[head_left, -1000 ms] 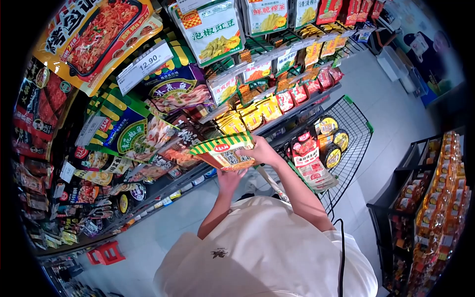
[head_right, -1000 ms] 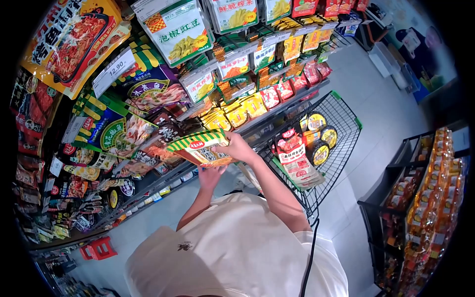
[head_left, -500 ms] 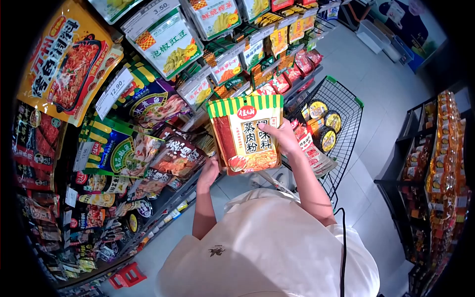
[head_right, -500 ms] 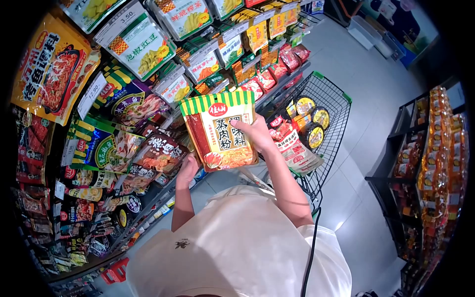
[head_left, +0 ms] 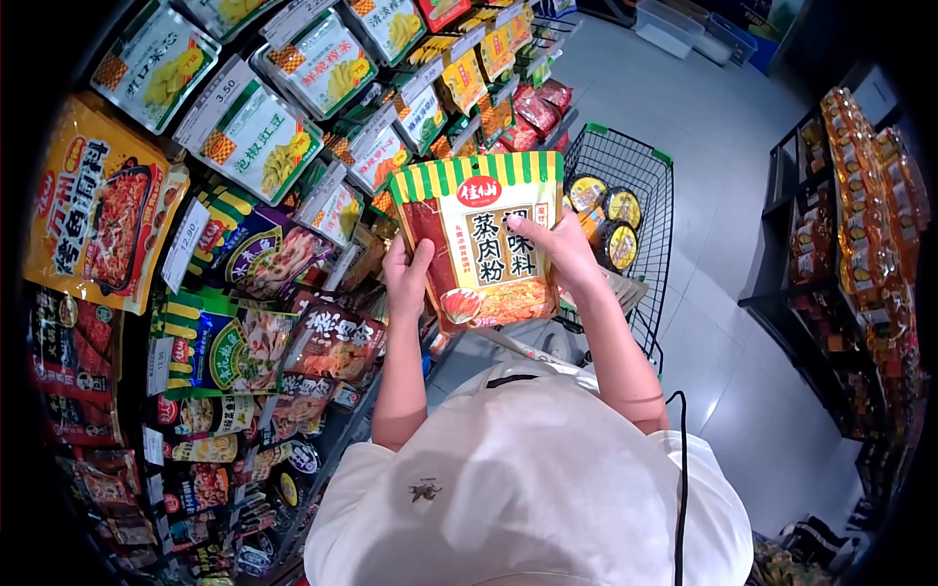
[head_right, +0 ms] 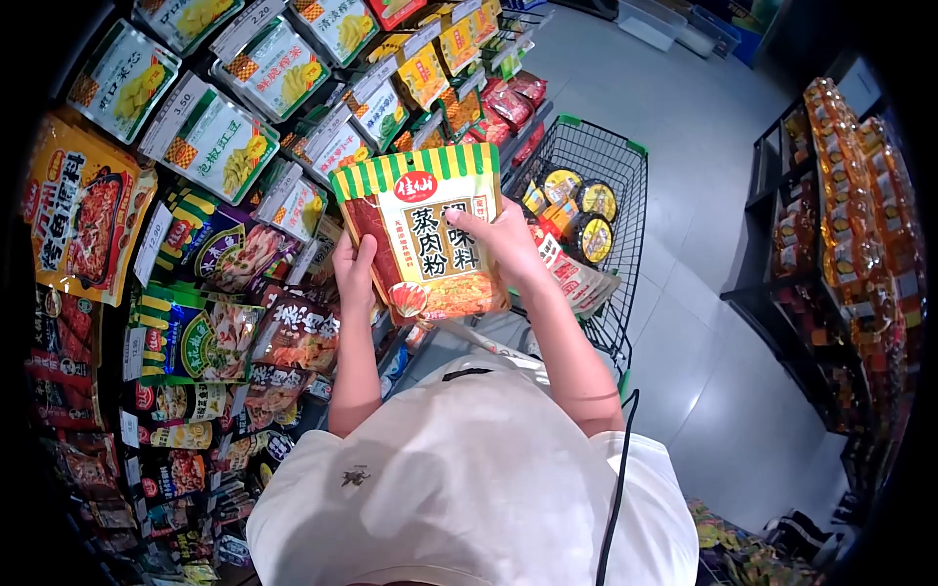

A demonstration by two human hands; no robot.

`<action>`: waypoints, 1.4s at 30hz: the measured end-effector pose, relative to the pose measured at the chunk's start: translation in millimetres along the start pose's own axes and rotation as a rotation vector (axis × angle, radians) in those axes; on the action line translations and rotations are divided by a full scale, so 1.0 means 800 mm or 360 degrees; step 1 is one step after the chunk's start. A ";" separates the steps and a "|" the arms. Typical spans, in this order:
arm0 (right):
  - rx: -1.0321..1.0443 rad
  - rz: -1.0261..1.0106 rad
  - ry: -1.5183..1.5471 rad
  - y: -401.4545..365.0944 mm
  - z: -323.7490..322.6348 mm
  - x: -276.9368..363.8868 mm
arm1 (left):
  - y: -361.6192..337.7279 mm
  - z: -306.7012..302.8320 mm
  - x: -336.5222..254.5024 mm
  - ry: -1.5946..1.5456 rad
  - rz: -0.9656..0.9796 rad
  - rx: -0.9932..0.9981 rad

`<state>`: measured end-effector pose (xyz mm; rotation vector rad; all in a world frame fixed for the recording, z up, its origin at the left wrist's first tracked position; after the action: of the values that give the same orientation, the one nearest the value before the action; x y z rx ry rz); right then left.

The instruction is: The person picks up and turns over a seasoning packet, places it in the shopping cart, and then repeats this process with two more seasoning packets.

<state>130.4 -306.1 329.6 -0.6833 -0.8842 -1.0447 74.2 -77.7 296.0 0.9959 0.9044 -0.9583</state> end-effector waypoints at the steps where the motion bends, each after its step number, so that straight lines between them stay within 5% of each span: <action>1: -0.0047 -0.0033 -0.0047 -0.007 -0.001 0.011 | 0.001 0.012 -0.003 -0.0013 0.0010 -0.0012; 11: -0.0121 -0.0226 -0.0142 -0.038 -0.038 0.028 | 0.006 0.063 -0.006 0.0497 0.0285 -0.0208; 20: 0.0279 -0.0018 -0.0420 -0.050 -0.124 -0.043 | 0.028 0.096 -0.049 -0.0102 0.0186 -0.0250; 23: 0.0275 0.0036 -0.0064 -0.049 -0.136 -0.070 | 0.038 0.095 -0.051 -0.0217 0.0174 -0.0269; 30: -0.0032 -0.0160 0.0586 -0.047 -0.091 -0.048 | 0.040 0.112 -0.057 -0.0355 -0.0005 -0.0318; 38: -0.0503 -0.0342 0.0232 -0.058 -0.079 -0.036 | 0.021 0.095 -0.012 0.0016 -0.0172 -0.0338; 42: -0.0575 -0.0535 -0.0147 -0.074 -0.071 -0.021 | 0.010 0.082 0.025 -0.0311 -0.0265 -0.0433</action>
<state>87.7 -367.0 291.6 -0.9094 -0.9183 -1.5063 99.2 -142.1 298.5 0.5925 0.9337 -1.0214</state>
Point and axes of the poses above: each hand's wrist, its own y-axis towards the middle knuckle, its own z-axis out of the palm, x = y × z, the point moved 3 cm from there along y, towards the middle knuckle
